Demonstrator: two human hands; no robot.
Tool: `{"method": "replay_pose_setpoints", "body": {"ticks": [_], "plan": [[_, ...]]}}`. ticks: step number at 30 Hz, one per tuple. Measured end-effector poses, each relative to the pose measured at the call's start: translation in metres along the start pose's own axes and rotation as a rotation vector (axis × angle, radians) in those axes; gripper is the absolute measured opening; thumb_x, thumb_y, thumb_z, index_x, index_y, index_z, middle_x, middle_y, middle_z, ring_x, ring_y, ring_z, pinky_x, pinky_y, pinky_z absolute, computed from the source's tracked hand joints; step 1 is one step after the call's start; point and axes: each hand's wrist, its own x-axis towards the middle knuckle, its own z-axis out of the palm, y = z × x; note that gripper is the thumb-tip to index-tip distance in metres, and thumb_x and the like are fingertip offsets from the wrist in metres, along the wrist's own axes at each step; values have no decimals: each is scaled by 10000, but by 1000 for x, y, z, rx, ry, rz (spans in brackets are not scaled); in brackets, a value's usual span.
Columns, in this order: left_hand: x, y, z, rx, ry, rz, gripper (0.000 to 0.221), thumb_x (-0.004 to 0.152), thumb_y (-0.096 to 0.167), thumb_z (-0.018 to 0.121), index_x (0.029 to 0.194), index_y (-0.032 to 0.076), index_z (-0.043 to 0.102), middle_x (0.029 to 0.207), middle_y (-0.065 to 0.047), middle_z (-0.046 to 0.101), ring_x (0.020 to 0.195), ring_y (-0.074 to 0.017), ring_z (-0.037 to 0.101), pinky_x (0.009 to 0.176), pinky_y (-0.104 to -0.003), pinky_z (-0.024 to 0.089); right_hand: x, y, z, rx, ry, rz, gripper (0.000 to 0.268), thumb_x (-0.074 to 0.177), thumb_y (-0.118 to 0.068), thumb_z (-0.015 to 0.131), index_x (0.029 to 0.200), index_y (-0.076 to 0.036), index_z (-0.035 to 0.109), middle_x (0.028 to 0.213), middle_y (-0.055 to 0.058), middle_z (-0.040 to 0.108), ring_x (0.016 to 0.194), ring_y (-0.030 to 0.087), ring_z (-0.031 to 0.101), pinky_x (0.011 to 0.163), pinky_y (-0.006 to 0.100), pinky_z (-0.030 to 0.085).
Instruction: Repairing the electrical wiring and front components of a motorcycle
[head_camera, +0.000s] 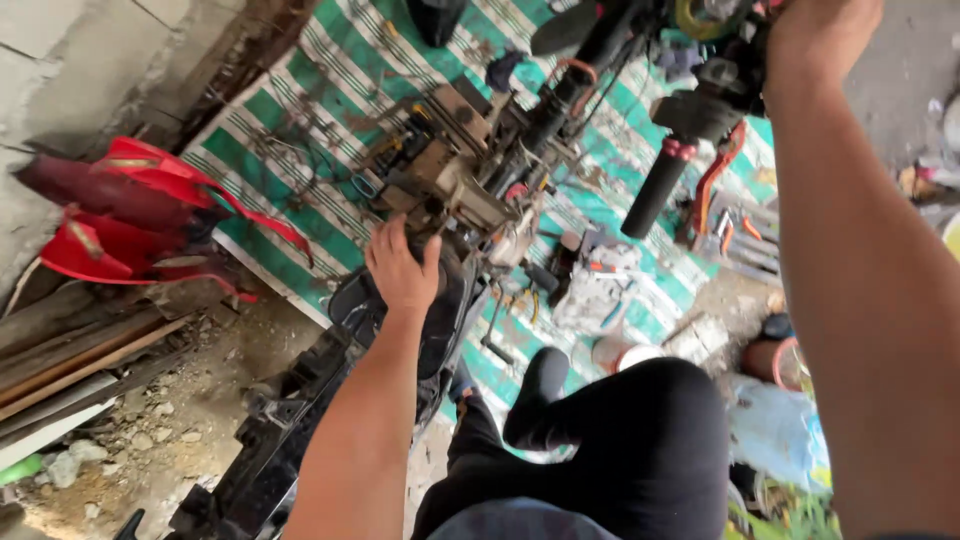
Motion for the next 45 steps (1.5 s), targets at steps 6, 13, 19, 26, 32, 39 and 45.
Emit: {"method": "replay_pose_setpoints", "body": {"ticks": [6, 13, 19, 26, 32, 39, 45], "plan": [[3, 7, -12, 113, -183, -14, 700, 1155, 621, 383, 1558, 79, 566, 1572, -184, 572, 1570, -480, 387, 1299, -729, 225, -9, 0, -7, -75, -16, -197, 157, 1083, -274, 582, 987, -162, 633, 870, 76, 778, 665, 250, 808, 645, 480, 597], [5, 12, -9, 277, -279, -99, 773, 1123, 682, 367, 1549, 83, 605, 1567, -169, 618, 1593, -460, 382, 1330, -759, 139, -27, -38, -22, -108, -101, -262, 294, 1197, -538, 484, 1269, -287, 620, 920, 25, 839, 557, 180, 862, 658, 464, 634], [2, 11, -8, 263, -280, -119, 804, 1111, 718, 326, 1511, 102, 651, 1401, -139, 735, 1470, -383, 534, 1284, -802, 169, -12, 8, -12, -140, -86, -243, 133, 1086, -241, 538, 1003, -167, 611, 833, 49, 819, 652, 241, 863, 648, 507, 589], [-2, 4, -5, 272, -263, -107, 797, 1113, 722, 312, 1520, 130, 657, 1400, -154, 744, 1322, -406, 651, 1255, -759, 243, -13, 9, -11, -248, -133, -32, 244, 910, -105, 506, 777, -234, 665, 729, -70, 791, 623, 109, 737, 528, 399, 537], [-3, 2, -7, 291, -256, -99, 802, 1116, 724, 327, 1503, 110, 667, 1378, -136, 752, 1304, -378, 660, 1247, -742, 266, -37, -32, -33, -159, -153, -152, 214, 1181, -243, 498, 1001, -127, 511, 923, 113, 702, 721, 294, 620, 634, 523, 460], [11, 10, -10, 296, -343, -150, 828, 1111, 732, 318, 1570, 111, 616, 1466, -153, 707, 1366, -392, 624, 1271, -719, 231, -41, -59, -40, -154, -100, -365, 288, 1248, -387, 483, 1409, -158, 549, 1158, 275, 842, 923, 582, 730, 702, 605, 491], [4, 5, -13, 288, -328, -163, 799, 1100, 742, 304, 1520, 157, 653, 1367, -132, 750, 1279, -393, 666, 1243, -757, 247, -36, -37, -20, -240, -85, -241, 326, 1194, -485, 489, 1310, -204, 607, 1024, 224, 853, 872, 593, 699, 664, 653, 476]]}}
